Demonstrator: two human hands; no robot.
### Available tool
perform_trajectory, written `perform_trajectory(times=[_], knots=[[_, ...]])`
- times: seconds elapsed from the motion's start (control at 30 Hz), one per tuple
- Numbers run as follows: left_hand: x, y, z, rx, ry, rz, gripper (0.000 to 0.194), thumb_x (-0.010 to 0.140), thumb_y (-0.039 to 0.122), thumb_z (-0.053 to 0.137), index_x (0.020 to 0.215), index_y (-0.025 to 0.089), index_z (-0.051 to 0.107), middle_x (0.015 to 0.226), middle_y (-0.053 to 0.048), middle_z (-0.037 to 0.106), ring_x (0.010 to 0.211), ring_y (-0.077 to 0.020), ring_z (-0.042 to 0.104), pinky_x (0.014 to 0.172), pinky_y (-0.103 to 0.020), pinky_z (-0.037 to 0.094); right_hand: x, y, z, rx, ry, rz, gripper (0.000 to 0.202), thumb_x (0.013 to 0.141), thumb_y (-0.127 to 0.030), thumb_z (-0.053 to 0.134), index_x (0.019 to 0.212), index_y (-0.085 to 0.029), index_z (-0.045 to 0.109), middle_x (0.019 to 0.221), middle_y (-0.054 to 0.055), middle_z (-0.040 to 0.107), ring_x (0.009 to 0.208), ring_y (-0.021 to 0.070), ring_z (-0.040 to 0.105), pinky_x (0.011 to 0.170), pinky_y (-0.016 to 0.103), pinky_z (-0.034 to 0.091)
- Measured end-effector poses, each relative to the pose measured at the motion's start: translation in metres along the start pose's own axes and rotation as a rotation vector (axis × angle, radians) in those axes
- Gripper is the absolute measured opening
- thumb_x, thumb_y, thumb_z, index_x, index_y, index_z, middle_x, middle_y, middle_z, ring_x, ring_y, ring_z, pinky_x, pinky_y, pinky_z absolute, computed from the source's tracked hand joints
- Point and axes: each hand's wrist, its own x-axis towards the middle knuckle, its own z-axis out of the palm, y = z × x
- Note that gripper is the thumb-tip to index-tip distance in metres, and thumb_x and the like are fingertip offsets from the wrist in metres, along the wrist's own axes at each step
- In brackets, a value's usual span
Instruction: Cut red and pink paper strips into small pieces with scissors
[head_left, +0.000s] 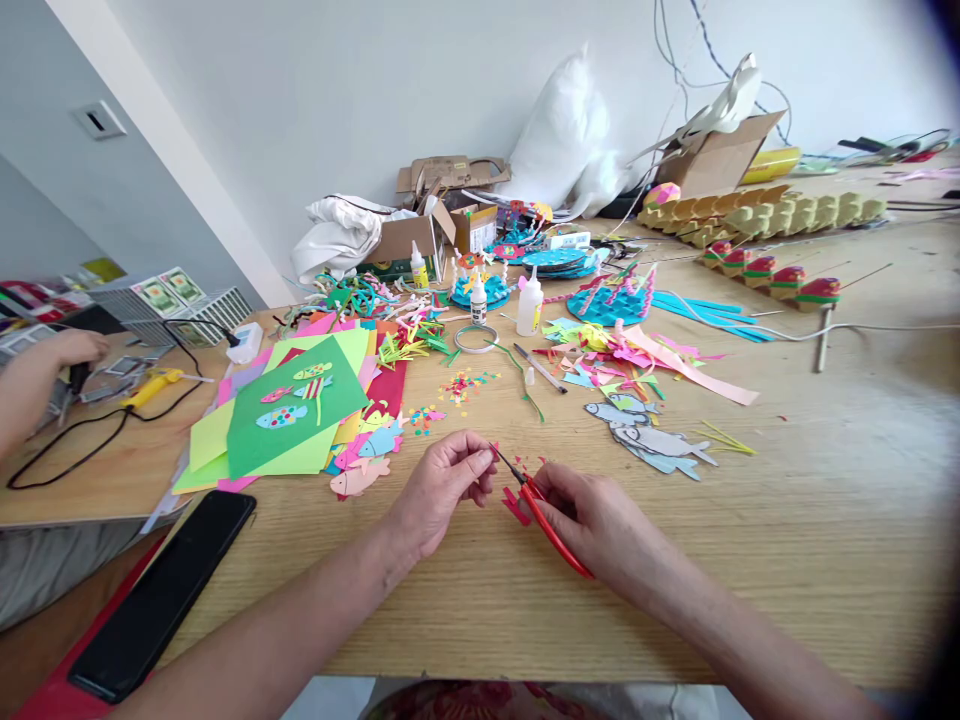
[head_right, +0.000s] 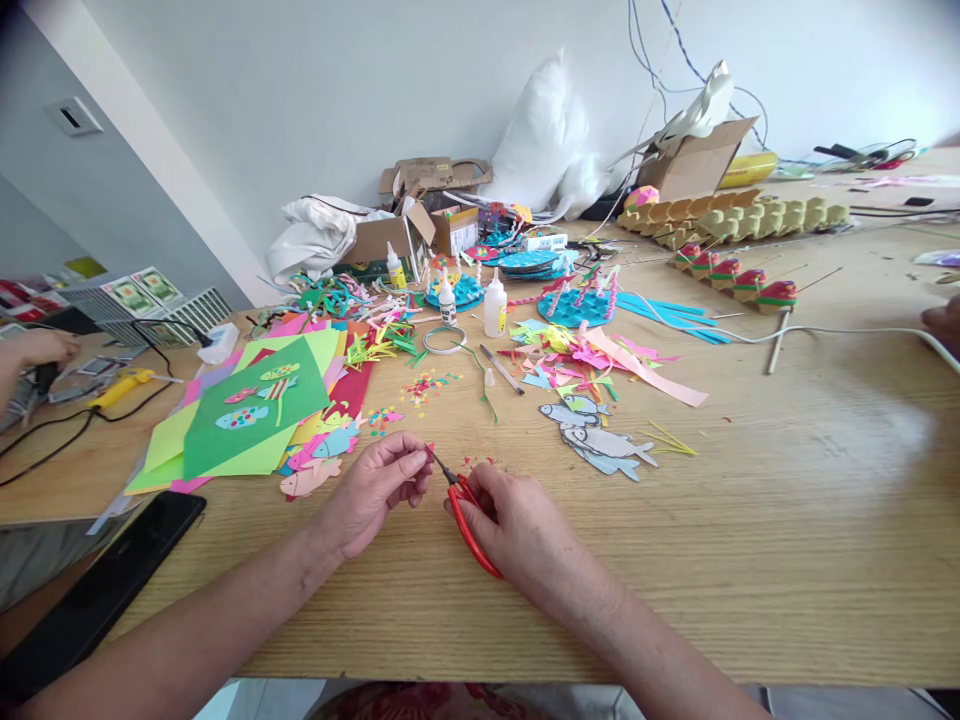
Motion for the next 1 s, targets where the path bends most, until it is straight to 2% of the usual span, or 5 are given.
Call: perform_trajectory(times=[0.27,0.43,0.57,0.73,1.0], knots=[[0.001,0.002,-0.004,0.143,0.025,-0.003,0.016,0.070,0.029,0.055,0.068,0.014,0.050,0.060,0.002,0.049,0.052,-0.0067,0.045,0.046,-0.018,0.036,0.010,0.000,-0.005,0.227,-0.092,0.068,0.023,0.076,-0.036,0.043,0.065,-0.017,0.050,0.055,-0.002,0.051,0.049,0.0097,0.043,0.044,0.021,0.031],[0.002,0.002,-0.004,0.335,-0.038,-0.011,0.017,0.071,0.031,0.053,0.067,0.014,0.050,0.056,0.003,0.046,0.046,-0.0064,0.042,0.045,-0.019,0.035,0.025,0.004,-0.006,0.433,-0.050,0.022,0.012,0.066,-0.025,0.055,0.071,-0.018,0.048,0.062,-0.003,0.054,0.051,0.0087,0.046,0.044,0.019,0.032],[0.004,0.001,-0.007,0.480,-0.116,-0.016,0.015,0.072,0.030,0.051,0.069,0.015,0.052,0.058,0.003,0.046,0.049,-0.0077,0.042,0.047,-0.020,0.035,0.036,0.002,-0.007,0.320,0.015,-0.058,0.009,0.065,-0.022,0.055,0.072,-0.018,0.050,0.061,-0.003,0.055,0.053,0.0090,0.048,0.046,0.019,0.034],[0.006,0.001,-0.011,0.596,-0.174,-0.007,0.017,0.073,0.029,0.049,0.078,0.015,0.059,0.060,0.002,0.049,0.053,-0.0099,0.043,0.048,-0.020,0.033,0.041,-0.003,-0.009,0.155,-0.026,-0.095,0.009,0.066,-0.022,0.054,0.074,-0.018,0.050,0.059,-0.004,0.052,0.052,0.0083,0.046,0.044,0.018,0.030],[0.009,-0.001,-0.012,0.569,-0.219,0.008,0.015,0.073,0.028,0.050,0.075,0.016,0.059,0.058,0.002,0.047,0.051,-0.0094,0.042,0.048,-0.020,0.032,0.039,-0.003,-0.010,0.153,-0.055,-0.081,0.009,0.066,-0.021,0.053,0.073,-0.018,0.051,0.058,-0.004,0.052,0.052,0.0084,0.045,0.044,0.019,0.030]])
